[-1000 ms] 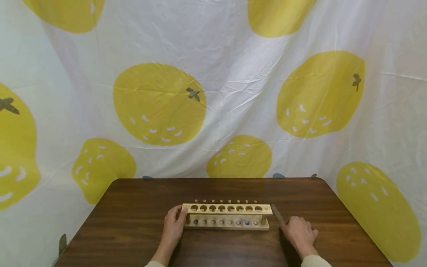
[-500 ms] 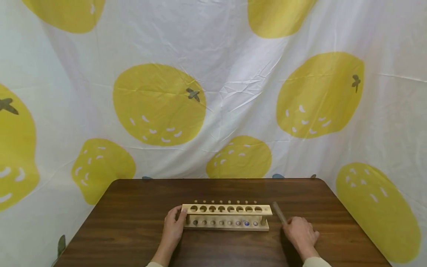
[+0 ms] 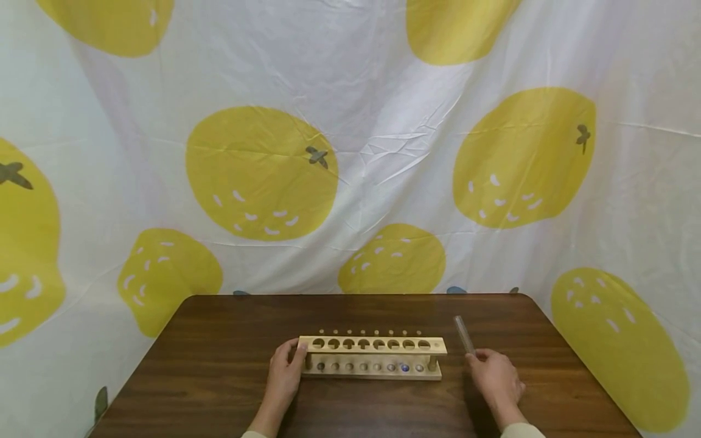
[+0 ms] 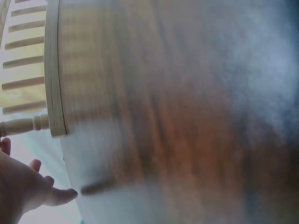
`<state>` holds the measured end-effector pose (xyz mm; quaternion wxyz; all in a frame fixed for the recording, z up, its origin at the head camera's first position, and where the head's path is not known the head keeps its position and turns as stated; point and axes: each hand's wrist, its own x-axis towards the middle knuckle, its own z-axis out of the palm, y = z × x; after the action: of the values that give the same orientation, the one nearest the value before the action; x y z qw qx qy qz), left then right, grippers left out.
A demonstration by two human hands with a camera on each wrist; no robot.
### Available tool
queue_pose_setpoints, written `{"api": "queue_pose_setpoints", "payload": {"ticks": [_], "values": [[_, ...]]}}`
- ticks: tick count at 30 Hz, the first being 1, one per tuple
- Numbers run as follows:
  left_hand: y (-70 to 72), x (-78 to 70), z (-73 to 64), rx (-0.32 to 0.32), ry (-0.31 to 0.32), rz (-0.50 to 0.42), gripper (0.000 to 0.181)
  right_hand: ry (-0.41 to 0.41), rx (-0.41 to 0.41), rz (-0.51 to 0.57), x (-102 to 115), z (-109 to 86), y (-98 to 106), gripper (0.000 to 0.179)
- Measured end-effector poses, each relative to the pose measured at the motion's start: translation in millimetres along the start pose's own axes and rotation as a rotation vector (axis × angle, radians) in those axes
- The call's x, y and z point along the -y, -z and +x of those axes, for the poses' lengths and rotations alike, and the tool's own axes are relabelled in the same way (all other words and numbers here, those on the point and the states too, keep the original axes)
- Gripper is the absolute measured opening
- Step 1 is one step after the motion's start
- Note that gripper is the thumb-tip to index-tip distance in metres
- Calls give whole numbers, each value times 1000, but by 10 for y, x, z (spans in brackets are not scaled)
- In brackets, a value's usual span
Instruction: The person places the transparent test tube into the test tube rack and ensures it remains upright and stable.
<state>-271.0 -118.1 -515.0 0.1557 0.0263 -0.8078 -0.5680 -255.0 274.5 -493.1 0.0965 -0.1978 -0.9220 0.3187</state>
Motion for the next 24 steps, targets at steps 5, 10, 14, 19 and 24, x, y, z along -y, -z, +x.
{"api": "queue_pose_setpoints", "payload": {"ticks": [5,10,14,19,24], "values": [[-5,8,5,-3,-2,-6,39,-2,-40,63,-5,14,-6,45],[-5,5,7,5,14,-12,40,0,-80,97,6,18,-4,43],[-3,5,11,7,16,-17,41,0,-98,117,24,14,8,41],[-2,12,10,1,5,-18,39,3,-104,138,37,9,21,43],[-4,14,11,-2,6,-14,39,-2,-110,139,60,11,32,51]]}}
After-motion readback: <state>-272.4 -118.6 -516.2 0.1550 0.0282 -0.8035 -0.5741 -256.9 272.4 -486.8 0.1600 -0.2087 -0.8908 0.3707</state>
